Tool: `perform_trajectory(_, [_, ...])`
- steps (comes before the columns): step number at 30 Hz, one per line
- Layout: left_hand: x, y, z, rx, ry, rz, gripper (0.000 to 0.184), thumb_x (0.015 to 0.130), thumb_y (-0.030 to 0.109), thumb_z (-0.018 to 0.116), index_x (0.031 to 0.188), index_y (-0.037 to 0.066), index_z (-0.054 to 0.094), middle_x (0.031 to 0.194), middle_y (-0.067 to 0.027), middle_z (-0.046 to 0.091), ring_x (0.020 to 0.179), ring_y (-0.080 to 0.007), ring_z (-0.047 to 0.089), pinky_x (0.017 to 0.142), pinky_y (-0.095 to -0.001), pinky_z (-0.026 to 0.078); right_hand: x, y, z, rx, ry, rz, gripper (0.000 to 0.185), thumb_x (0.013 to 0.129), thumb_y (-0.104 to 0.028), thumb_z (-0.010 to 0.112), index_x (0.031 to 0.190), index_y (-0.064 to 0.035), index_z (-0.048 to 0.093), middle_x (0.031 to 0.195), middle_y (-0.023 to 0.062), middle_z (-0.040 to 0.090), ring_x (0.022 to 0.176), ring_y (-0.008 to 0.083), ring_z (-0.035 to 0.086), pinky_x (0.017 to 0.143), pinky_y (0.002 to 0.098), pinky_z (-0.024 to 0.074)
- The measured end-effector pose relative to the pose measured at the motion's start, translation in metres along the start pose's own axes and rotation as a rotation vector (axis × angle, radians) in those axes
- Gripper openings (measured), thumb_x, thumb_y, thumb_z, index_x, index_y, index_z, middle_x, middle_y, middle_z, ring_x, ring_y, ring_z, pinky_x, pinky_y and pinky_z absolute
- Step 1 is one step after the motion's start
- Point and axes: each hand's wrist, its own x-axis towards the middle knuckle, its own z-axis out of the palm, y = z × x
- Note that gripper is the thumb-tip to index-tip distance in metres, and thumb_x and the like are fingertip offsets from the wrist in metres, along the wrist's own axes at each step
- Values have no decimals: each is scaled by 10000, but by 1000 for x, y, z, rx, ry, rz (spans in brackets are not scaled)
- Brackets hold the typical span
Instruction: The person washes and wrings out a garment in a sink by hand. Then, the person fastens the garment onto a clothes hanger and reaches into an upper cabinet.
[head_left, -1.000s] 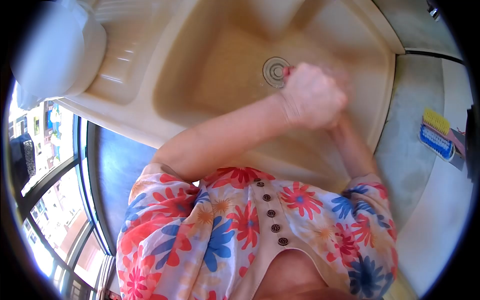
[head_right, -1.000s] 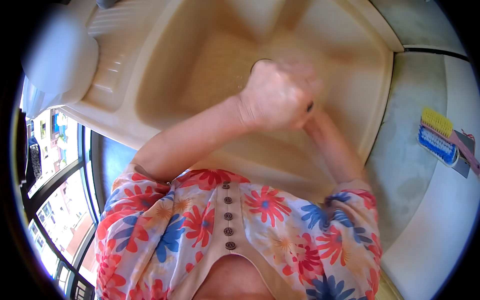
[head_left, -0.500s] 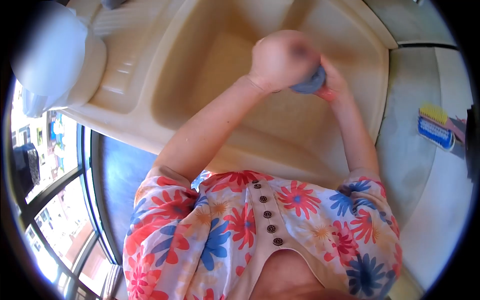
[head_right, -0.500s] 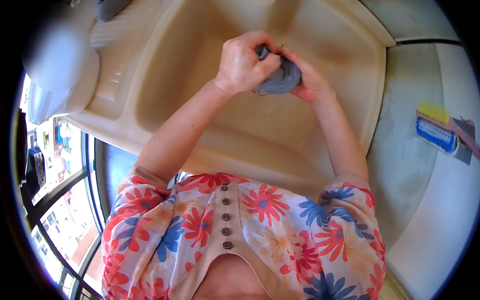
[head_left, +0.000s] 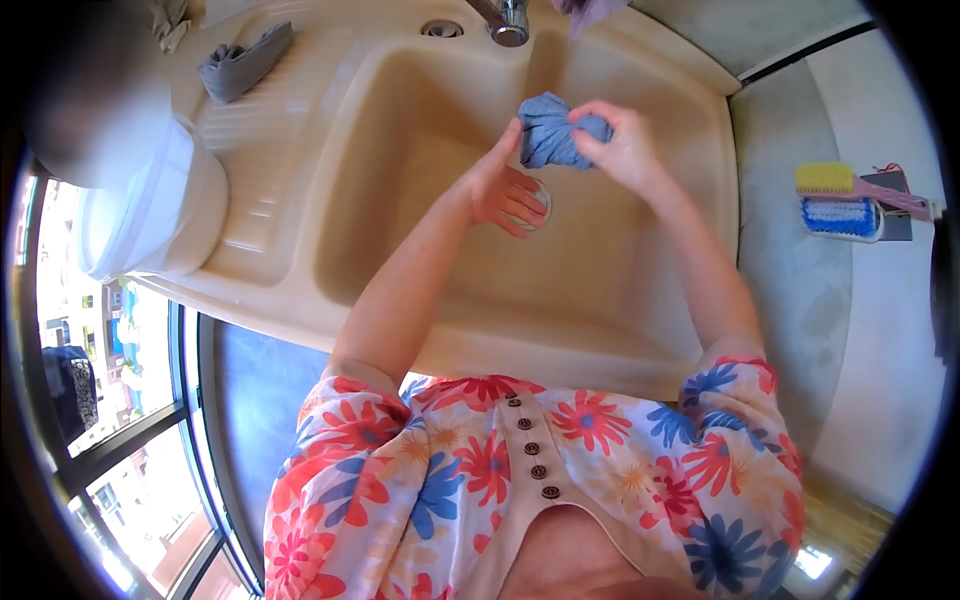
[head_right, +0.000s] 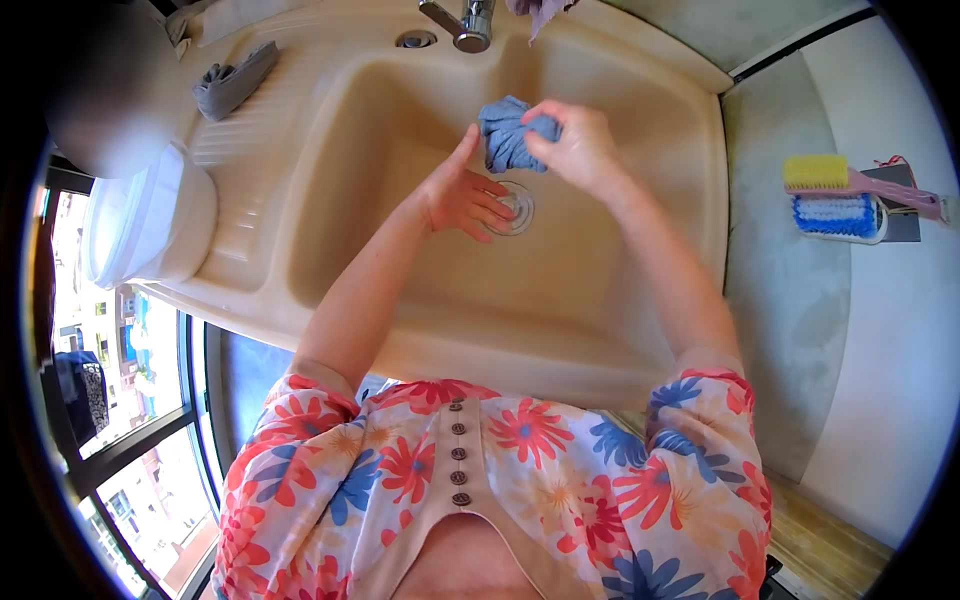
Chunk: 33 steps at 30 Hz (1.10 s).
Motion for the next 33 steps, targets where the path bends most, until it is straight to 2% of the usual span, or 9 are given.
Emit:
perform_trajectory(3, [-2,-8,16,-212,-190,313,892,705,723,451,1211,-10,391,1133,-212,510,954,-355,545,854,-549,377,-24,-12,25,-262,48,-412,271,689,-164,667,946,-105,605,932,161,584,724,204,581,632,307,481])
perform_trajectory(6, [12,-9,10,-431,-126,575,563,797,492,541,1102,22,489,1020,-157,579,911,-279,575,833,-445,441,-54,-28,53,-413,-54,-455,365,688,-143,688,1036,-105,584,1083,74,571,910,187,569,735,282,445])
perform_trajectory(10, [-8,-4,12,-538,-198,526,398,835,382,524,980,12,558,892,-146,612,778,-267,606,731,-399,495,-32,-16,6,571,-394,-96,608,750,-280,676,1258,-94,399,1201,79,487,1068,210,495,850,360,424])
perform_trajectory(13, [-20,-7,28,-487,-401,498,452,836,432,485,928,-3,568,819,-140,600,674,-251,590,630,-354,489,-8,46,-1,1072,-140,37,756,738,-440,648,1324,-109,300,1229,100,463,1101,205,468,874,388,408])
perform_trajectory(17, [-26,-21,54,-450,-484,407,525,824,495,462,967,-4,542,739,-111,551,570,-208,516,524,-294,409,3,24,45,1487,-433,-213,979,641,-654,593,1362,-114,209,1286,162,396,1204,340,369,945,465,361])
perform_trajectory(21, [-36,-28,63,-425,-525,424,481,807,458,483,1001,19,509,723,-95,519,548,-195,496,491,-283,379,22,0,25,1308,-582,-487,787,689,-517,659,1277,-69,389,1134,185,519,1077,410,476,899,486,403])
perform_trajectory(22, [-42,-28,65,-395,-529,459,446,797,422,512,993,22,509,721,-95,518,541,-194,495,489,-282,382,21,-6,22,1214,-524,-555,463,771,-344,647,1090,-30,529,828,122,594,847,319,581,750,417,480])
perform_trajectory(26, [-57,-19,69,-208,-424,525,326,707,239,644,913,15,527,683,-85,526,520,-176,498,477,-273,396,7,-49,9,1108,-254,-51,96,855,-111,537,814,-28,513,507,8,444,504,127,473,495,263,409])
perform_trajectory(33, [14,-21,20,391,374,498,177,637,125,665,747,5,594,628,-56,560,538,-146,529,488,-271,417,43,25,95,735,49,252,144,836,-138,564,792,-20,494,493,29,456,402,130,455,392,271,365])
